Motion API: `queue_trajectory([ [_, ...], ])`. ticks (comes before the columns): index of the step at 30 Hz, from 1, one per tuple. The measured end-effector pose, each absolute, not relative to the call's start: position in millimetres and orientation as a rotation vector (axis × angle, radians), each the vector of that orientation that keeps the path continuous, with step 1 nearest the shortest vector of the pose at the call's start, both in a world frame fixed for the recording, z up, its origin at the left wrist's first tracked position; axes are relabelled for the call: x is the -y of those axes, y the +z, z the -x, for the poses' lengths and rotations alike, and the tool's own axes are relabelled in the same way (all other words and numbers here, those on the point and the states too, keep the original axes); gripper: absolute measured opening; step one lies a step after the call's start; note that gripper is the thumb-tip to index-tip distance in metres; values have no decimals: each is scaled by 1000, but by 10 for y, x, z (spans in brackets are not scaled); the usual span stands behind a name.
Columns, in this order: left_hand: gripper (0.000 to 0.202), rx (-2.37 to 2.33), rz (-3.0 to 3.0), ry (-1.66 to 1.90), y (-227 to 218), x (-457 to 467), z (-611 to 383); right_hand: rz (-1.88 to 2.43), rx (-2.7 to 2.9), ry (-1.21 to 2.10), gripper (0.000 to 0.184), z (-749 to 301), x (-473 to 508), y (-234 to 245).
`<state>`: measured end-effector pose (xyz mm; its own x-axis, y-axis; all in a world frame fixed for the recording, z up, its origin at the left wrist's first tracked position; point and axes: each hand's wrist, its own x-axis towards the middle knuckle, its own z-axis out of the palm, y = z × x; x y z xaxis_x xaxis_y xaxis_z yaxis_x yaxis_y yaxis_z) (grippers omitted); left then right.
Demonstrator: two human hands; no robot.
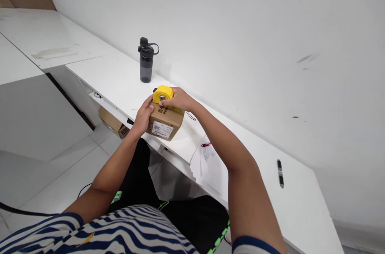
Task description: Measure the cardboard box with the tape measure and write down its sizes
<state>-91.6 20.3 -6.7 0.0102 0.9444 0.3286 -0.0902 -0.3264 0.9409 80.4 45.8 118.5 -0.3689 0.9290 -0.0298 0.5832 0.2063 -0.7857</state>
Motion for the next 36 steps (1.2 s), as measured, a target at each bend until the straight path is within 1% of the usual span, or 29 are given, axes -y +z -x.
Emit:
queue_trajectory([
  [5, 51, -1019, -1427, 1508, -68, -212, 922, 1418, 2014, 980, 46, -796, -420, 1174],
  [8, 51, -1037, -1449, 1507, -32, -191, 922, 1438, 2037, 923, 49, -791, -405, 1176],
  [11, 51, -1034, -1440, 1505, -3, -170, 925, 1527, 2082, 705, 53, -767, -388, 1183],
  [14, 51, -1033, -1439, 1502, 3, -163, 930, 1603, 2119, 493, 50, -748, -337, 1209],
  [20, 49, -1033, -1486, 1498, -2, -163, 938, 1753, 2239, 286, 53, -1011, -111, 1256],
  [24, 50, -1036, -1494, 1491, 1, -172, 938, 1856, 2225, 325, 53, -1336, 49, 1188],
  [29, 50, -1027, -1509, 1491, -2, -202, 956, 1854, 2164, 380, 51, -1521, 178, 1171],
  [36, 49, -1053, -1631, 1473, 25, -189, 1005, 1941, 2071, 461, 44, -1862, 277, 1163],
])
